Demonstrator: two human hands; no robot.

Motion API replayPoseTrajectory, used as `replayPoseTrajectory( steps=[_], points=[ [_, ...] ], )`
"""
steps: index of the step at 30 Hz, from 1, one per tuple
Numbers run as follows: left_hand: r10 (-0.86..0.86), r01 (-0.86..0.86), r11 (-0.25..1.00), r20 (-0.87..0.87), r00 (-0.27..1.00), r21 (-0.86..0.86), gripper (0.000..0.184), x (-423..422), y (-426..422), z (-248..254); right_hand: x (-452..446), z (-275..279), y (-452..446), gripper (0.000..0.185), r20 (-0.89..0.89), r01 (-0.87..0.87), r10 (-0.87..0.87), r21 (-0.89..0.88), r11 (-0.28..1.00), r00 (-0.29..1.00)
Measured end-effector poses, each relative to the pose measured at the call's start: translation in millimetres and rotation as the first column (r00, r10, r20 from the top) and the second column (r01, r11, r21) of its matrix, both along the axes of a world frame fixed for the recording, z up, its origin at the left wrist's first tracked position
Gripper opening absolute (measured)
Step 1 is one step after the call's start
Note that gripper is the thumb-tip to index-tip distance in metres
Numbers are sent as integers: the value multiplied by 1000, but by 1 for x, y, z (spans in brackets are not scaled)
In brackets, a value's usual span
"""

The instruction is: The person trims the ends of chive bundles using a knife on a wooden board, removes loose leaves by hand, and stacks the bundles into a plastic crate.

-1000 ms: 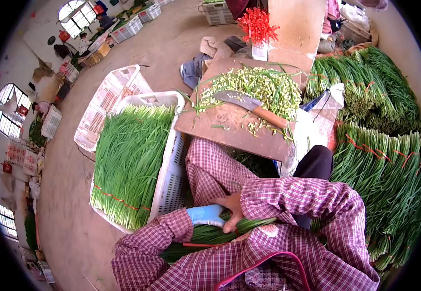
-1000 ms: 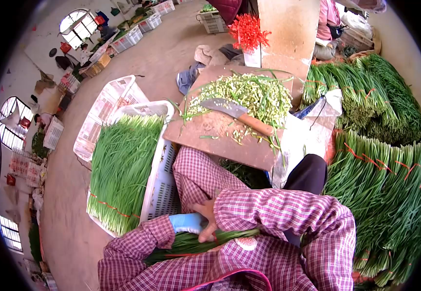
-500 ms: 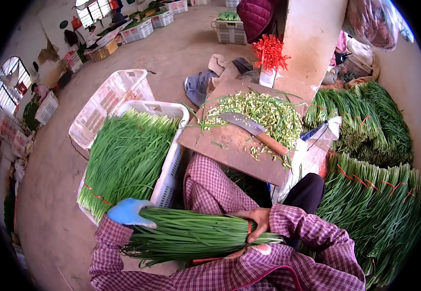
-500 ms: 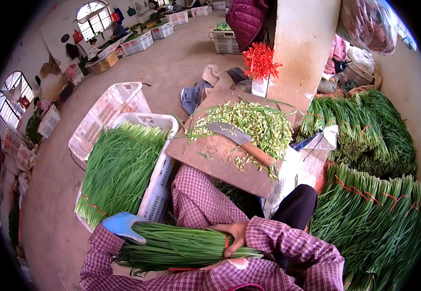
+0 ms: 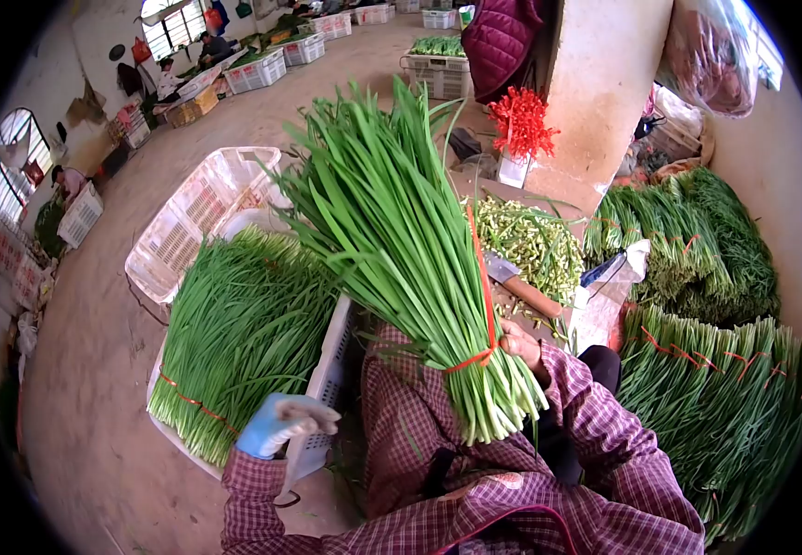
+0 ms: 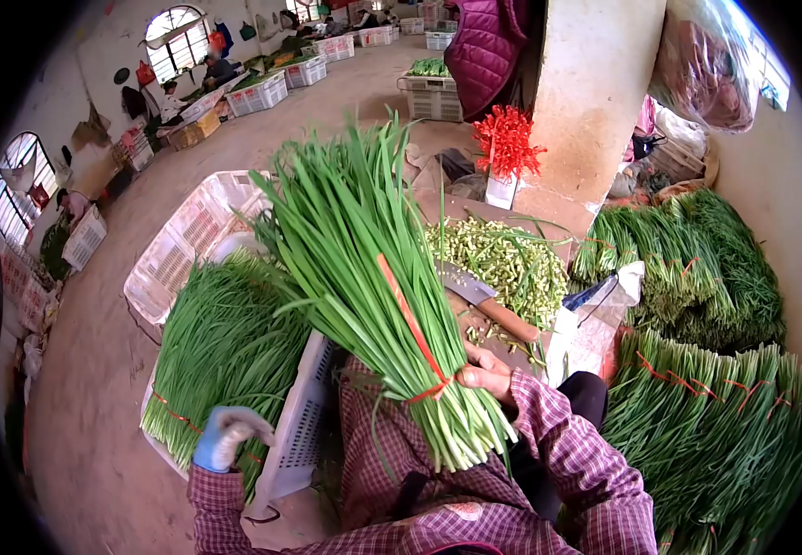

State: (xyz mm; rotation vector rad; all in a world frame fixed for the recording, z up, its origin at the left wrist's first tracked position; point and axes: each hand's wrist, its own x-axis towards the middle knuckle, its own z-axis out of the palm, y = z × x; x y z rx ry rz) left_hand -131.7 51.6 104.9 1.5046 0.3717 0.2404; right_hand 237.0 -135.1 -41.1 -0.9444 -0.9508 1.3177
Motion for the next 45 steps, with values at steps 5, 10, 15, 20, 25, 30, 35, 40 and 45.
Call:
replayPoseTrajectory(
  steps=[5,10,15,20,25,30,35,40,45],
  points=[
    [-27,64,974,170,985,-216,82,56,23,-90,-75,-19,80,80,-547,-251,339,231,940,765],
    [511,-77,690,410,756,-720,63,81,54,-121,-152,-37,98,74,-762,-287,512,427,858,396],
    [604,-299,681,281,746,-669,48,54,39,-81,-138,-2,78,87,-84,-284,294,110,952,952],
    [568,-425,760,186,802,-492,37,48,26,-68,-149,41,93,101,-67,-40,54,204,978,996],
    [506,-512,856,309,805,-69,43,75,5,-20,-162,34,108,91,-348,114,-94,37,993,933],
    [354,-320,927,181,917,-195,78,40,73,38,-157,55,90,83,-590,37,-92,-105,994,802],
    [381,-386,919,69,922,87,56,-47,99,11,-149,29,102,76,-764,18,-113,-131,991,635],
    [354,-366,925,-122,927,-103,63,-70,18,-89,-154,24,111,73,-761,-63,2,-51,997,649],
    [470,-335,777,138,872,-533,73,-15,-27,-113,-175,56,111,79,-596,-13,10,0,1000,803]
  ],
)
